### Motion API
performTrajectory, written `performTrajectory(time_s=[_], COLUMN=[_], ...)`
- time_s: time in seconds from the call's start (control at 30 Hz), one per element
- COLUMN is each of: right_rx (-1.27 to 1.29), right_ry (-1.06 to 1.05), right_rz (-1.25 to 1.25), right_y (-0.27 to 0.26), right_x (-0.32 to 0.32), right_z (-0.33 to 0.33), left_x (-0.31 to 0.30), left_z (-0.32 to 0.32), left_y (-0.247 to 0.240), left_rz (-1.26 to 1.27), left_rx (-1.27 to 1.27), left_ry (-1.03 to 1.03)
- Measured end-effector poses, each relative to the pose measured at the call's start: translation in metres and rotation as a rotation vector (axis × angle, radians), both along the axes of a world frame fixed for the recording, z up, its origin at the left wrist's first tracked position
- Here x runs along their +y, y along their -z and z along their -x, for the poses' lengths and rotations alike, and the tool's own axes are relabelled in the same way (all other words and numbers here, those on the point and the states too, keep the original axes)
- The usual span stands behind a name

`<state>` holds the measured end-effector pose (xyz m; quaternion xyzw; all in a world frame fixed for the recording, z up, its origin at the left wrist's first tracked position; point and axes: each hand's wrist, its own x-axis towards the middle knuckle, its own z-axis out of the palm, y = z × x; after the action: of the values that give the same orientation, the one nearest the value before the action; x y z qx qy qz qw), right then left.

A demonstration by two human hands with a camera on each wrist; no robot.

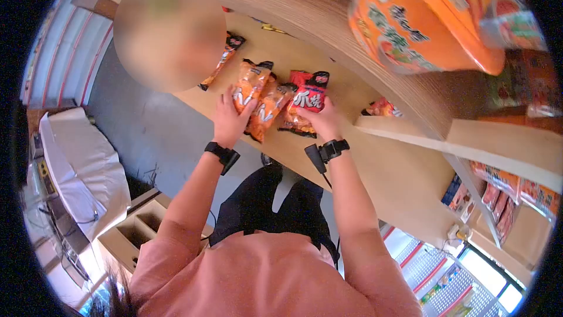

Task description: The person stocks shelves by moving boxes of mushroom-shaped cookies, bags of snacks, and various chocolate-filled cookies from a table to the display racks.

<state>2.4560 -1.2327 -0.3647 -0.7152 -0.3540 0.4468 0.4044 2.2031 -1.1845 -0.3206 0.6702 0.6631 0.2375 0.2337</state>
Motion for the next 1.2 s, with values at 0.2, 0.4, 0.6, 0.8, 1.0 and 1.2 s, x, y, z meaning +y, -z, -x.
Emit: performTrajectory(time_s=[0.2, 0.4, 0.6, 0.8, 1.0, 1.2], right_rx=[0.144, 0.088, 0.232, 0.127, 0.133, 0.206], right_ry=[0.071, 0.115, 0.339, 0.421, 0.482, 0.433], right_rz=[0.025, 0.178, -0.003, -0.322, -0.475, -0.53], right_y=[-0.01, -0.04, -0.055, -0.041, -0.016, -0.018], right_x=[-0.103, -0.22, -0.272, -0.227, -0.148, -0.12], right_z=[-0.009, -0.071, -0.162, -0.257, -0.296, -0.291], left_x=[-0.015, -0.029, -0.054, -0.079, -0.091, -0.095], left_z=[-0.008, -0.024, -0.052, -0.069, -0.057, -0.043], left_y=[0.001, 0.018, 0.033, 0.033, 0.037, 0.043], left_rz=[-0.076, -0.163, -0.119, -0.066, -0.005, 0.039], left_rx=[0.146, 0.216, 0.236, 0.249, -0.093, -0.234], left_ry=[0.073, -0.042, -0.156, -0.197, -0.049, 0.094])
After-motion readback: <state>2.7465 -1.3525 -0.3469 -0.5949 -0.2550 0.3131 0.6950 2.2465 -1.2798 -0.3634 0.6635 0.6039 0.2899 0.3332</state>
